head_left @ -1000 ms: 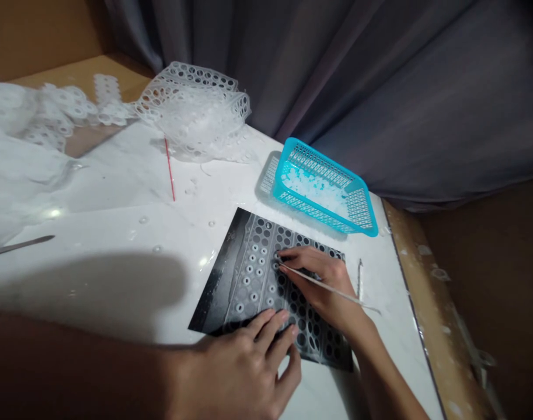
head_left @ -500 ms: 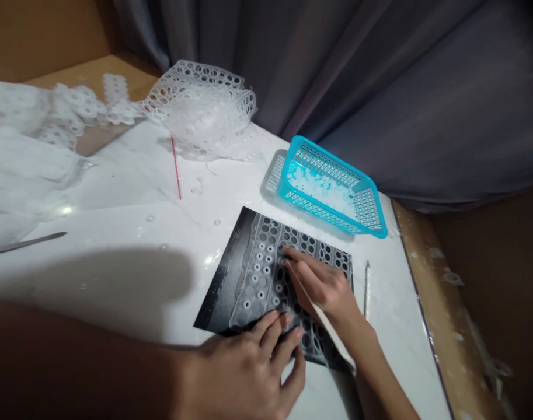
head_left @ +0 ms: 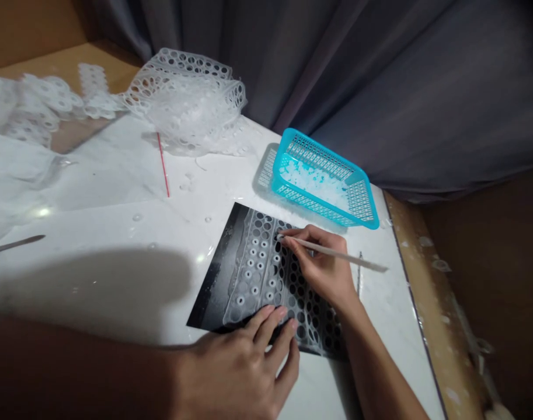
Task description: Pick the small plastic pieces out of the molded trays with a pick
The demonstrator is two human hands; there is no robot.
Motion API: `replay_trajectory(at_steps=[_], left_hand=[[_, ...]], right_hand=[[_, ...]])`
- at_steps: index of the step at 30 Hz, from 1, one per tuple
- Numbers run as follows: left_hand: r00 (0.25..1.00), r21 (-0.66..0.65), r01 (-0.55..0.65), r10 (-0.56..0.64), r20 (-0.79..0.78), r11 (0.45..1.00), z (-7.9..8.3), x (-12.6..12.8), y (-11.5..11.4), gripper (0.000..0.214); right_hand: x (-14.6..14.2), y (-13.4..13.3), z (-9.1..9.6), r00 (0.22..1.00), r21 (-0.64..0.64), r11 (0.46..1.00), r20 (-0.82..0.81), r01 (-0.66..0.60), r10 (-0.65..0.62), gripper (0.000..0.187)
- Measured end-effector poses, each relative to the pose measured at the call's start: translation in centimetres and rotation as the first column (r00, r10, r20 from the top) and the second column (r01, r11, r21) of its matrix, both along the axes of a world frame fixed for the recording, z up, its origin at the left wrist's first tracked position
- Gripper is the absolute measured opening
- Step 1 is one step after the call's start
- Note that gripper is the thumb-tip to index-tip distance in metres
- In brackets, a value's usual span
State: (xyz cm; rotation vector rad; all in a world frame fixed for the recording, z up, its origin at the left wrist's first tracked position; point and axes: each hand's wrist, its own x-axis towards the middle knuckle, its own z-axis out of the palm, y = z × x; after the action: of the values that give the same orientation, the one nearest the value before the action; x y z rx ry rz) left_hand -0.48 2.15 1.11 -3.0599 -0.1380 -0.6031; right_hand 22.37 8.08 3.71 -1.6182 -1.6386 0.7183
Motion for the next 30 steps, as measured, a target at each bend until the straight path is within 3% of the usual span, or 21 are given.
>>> replay_trajectory(at_steps=[3, 7, 9, 11, 13, 15, 18, 20, 23, 30], left_hand=[[1.000, 0.014, -0.015, 0.015, 0.015, 1.000, 0.2, 0.1, 0.0, 0.051], [0.998, 0.026, -0.050, 0.049, 0.041, 0.998, 0.2, 0.2, -0.1, 0.044], [0.997, 0.022, -0.054, 0.052, 0.052, 0.998, 0.1, 0.2, -0.1, 0.043], [0.998, 0.018, -0.044, 0.043, 0.053, 0.999, -0.1, 0.2, -0.1, 0.047], [0.998, 0.013, -0.026, 0.026, 0.049, 1.000, -0.1, 0.2, -0.1, 0.051], [0.999, 0.000, -0.019, 0.019, 0.041, 1.000, -0.1, 0.1, 0.0, 0.054], [0.999, -0.006, -0.016, 0.016, 0.041, 1.000, 0.0, 0.1, 0.1, 0.055], [0.999, 0.000, -0.020, 0.020, 0.047, 1.000, 0.0, 0.1, 0.0, 0.054], [0.997, -0.001, -0.034, 0.034, 0.064, 0.999, -0.1, 0.2, -0.1, 0.051], [0.998, -0.008, -0.039, 0.039, 0.050, 0.999, -0.1, 0.2, -0.2, 0.048]], right_hand=[[0.0, 0.7, 0.3, 0.995, 0.006, 0.997, -0.058, 0.079, -0.079, 0.026], [0.3, 0.8, 1.8, 0.990, 0.203, 0.970, 0.033, 0.130, -0.139, 0.019], [0.9, 0.9, 2.9, 0.971, 0.357, 0.918, 0.095, 0.171, -0.218, 0.013], [2.1, 1.3, 4.1, 0.935, 0.507, 0.833, 0.132, 0.222, -0.329, 0.011], [3.5, 1.8, 4.9, 0.896, 0.577, 0.789, 0.208, 0.212, -0.392, 0.011], [4.4, 1.9, 5.4, 0.881, 0.549, 0.825, 0.314, 0.136, -0.354, 0.009], [3.8, 0.6, 5.2, 0.912, 0.431, 0.902, 0.360, 0.025, -0.197, 0.004], [2.5, -1.1, 4.6, 0.945, 0.286, 0.953, 0.328, -0.098, -0.001, 0.005], [0.8, -3.4, 3.0, 0.957, 0.095, 0.969, 0.207, -0.226, 0.203, 0.008], [0.3, -4.4, 0.0, 0.973, 0.043, 0.975, 0.095, -0.216, 0.211, 0.008]])
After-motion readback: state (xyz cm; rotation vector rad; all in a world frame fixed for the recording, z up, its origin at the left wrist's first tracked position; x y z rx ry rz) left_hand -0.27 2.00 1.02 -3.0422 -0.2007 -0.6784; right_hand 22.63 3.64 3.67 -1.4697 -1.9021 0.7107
